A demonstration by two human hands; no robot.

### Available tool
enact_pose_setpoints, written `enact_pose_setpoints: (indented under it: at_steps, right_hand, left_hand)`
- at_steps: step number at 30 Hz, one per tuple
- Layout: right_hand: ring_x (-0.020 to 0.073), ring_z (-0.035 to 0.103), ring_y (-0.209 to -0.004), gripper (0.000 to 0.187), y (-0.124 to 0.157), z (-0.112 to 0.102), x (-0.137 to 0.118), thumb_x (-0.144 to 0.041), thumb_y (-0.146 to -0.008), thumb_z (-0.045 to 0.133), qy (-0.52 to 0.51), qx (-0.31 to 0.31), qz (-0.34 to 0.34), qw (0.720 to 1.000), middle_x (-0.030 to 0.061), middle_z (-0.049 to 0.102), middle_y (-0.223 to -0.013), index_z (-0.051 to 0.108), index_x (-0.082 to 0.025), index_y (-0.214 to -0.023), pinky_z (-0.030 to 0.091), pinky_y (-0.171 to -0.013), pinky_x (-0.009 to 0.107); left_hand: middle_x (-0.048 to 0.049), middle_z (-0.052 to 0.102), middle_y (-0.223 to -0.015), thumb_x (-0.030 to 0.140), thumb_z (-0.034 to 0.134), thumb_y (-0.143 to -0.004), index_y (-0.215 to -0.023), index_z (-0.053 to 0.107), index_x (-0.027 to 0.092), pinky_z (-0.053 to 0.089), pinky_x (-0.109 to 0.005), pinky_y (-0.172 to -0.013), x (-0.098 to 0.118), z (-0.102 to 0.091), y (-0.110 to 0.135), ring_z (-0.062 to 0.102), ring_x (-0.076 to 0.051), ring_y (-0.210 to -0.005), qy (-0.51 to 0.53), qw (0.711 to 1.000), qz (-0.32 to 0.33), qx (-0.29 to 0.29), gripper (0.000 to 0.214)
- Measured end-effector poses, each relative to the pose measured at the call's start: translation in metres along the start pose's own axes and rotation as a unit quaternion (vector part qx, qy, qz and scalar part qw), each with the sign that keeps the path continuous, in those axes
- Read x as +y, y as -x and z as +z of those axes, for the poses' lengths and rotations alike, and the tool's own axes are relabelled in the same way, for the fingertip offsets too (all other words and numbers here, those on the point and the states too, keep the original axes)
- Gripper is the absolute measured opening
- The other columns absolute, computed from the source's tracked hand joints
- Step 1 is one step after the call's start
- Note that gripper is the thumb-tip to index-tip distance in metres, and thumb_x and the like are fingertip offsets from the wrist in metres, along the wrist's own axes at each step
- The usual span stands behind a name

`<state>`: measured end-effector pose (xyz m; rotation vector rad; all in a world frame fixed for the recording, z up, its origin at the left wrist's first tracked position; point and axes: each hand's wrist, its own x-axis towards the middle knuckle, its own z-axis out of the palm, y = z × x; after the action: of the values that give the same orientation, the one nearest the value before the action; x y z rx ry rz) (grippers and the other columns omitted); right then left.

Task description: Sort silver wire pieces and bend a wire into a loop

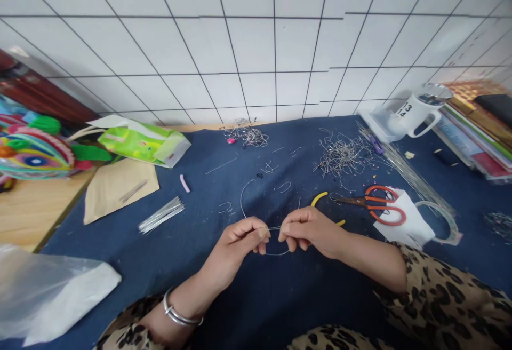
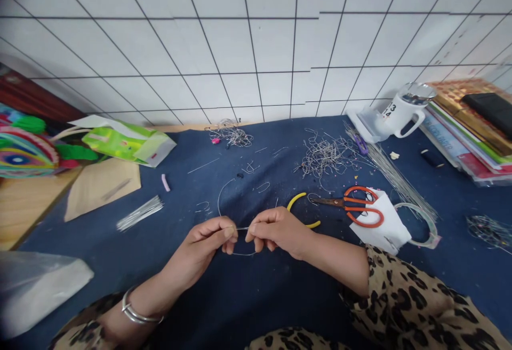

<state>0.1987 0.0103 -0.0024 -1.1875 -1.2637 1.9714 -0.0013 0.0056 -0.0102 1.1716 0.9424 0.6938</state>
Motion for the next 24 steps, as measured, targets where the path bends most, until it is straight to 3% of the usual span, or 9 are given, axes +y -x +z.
enact_pose_setpoints:
  at_steps: [5, 8, 10, 13, 19, 21, 24]
  right_hand:
    - [0.0048, 0.044, -0.041, 0.019, 0.002, -0.001, -0.004, -0.022, -0.079, 0.05, 0.055, -0.013, -0.01, 0.998, -0.0003, 0.06, -0.055, 0.065, -0.013, -0.073, 0.035, -0.041, 0.016]
    - [0.0071, 0.05, -0.048, 0.019, 0.004, 0.002, -0.004, -0.026, -0.082, 0.049, 0.144, 0.025, -0.062, 0.987, 0.0007, 0.063, -0.065, 0.065, -0.015, -0.082, 0.04, -0.047, 0.018]
    - [0.0101, 0.057, -0.06, 0.017, 0.004, 0.005, -0.002, -0.025, -0.082, 0.052, 0.231, 0.071, -0.14, 0.96, 0.0014, 0.065, -0.074, 0.065, -0.018, -0.089, 0.045, -0.057, 0.021]
    - [0.0131, 0.06, -0.075, 0.021, 0.005, 0.009, 0.003, -0.023, -0.084, 0.051, 0.353, 0.102, -0.25, 0.896, 0.0031, 0.067, -0.085, 0.062, -0.02, -0.102, 0.046, -0.071, 0.025]
    - [0.0173, 0.059, -0.085, 0.029, 0.006, 0.007, 0.012, -0.02, -0.091, 0.037, 0.51, 0.031, -0.345, 0.787, 0.0072, 0.065, -0.091, 0.053, -0.019, -0.116, 0.045, -0.076, 0.03]
    - [0.0174, 0.058, -0.087, 0.029, 0.006, 0.005, 0.013, -0.019, -0.091, 0.037, 0.524, 0.026, -0.358, 0.772, 0.0073, 0.065, -0.093, 0.054, -0.019, -0.114, 0.045, -0.077, 0.03]
    - [0.0168, 0.058, -0.085, 0.025, 0.005, 0.004, 0.016, -0.02, -0.091, 0.038, 0.518, 0.032, -0.36, 0.775, 0.0066, 0.065, -0.089, 0.057, -0.019, -0.107, 0.045, -0.076, 0.029]
  left_hand:
    - [-0.0004, 0.054, -0.067, 0.027, 0.051, -0.085, -0.075, 0.06, 0.014, 0.038, -0.023, -0.059, 0.0, 0.0, 0.0, 0.05, -0.01, -0.06, -0.012, 1.0, 0.007, -0.001, 0.019]
    - [-0.0004, 0.054, -0.067, 0.027, 0.051, -0.085, -0.075, 0.06, 0.014, 0.038, -0.023, -0.058, 0.001, -0.001, 0.0, 0.048, -0.009, -0.059, -0.024, 1.0, 0.002, 0.004, 0.018]
    - [-0.0001, 0.053, -0.066, 0.025, 0.05, -0.084, -0.075, 0.059, 0.014, 0.038, -0.023, -0.059, 0.002, 0.0, 0.0, 0.048, -0.009, -0.059, -0.047, 0.999, 0.004, -0.001, 0.017]
    - [0.0007, 0.052, -0.066, 0.021, 0.049, -0.084, -0.073, 0.059, 0.015, 0.038, -0.023, -0.061, 0.003, 0.0, 0.001, 0.048, -0.009, -0.059, -0.083, 0.996, 0.019, -0.03, 0.016]
    - [0.001, 0.051, -0.064, 0.028, 0.048, -0.086, -0.072, 0.058, 0.014, 0.038, -0.023, -0.061, 0.004, 0.0, 0.001, 0.049, -0.009, -0.059, -0.131, 0.989, 0.036, -0.064, 0.022]
    - [0.0005, 0.052, -0.064, 0.031, 0.048, -0.086, -0.073, 0.058, 0.014, 0.039, -0.023, -0.06, 0.004, 0.0, 0.001, 0.05, -0.01, -0.058, -0.136, 0.988, 0.033, -0.066, 0.024]
    - [0.0009, 0.052, -0.06, 0.033, 0.049, -0.086, -0.072, 0.058, 0.014, 0.039, -0.023, -0.06, 0.002, 0.001, 0.001, 0.051, -0.01, -0.057, -0.134, 0.989, 0.028, -0.062, 0.026]
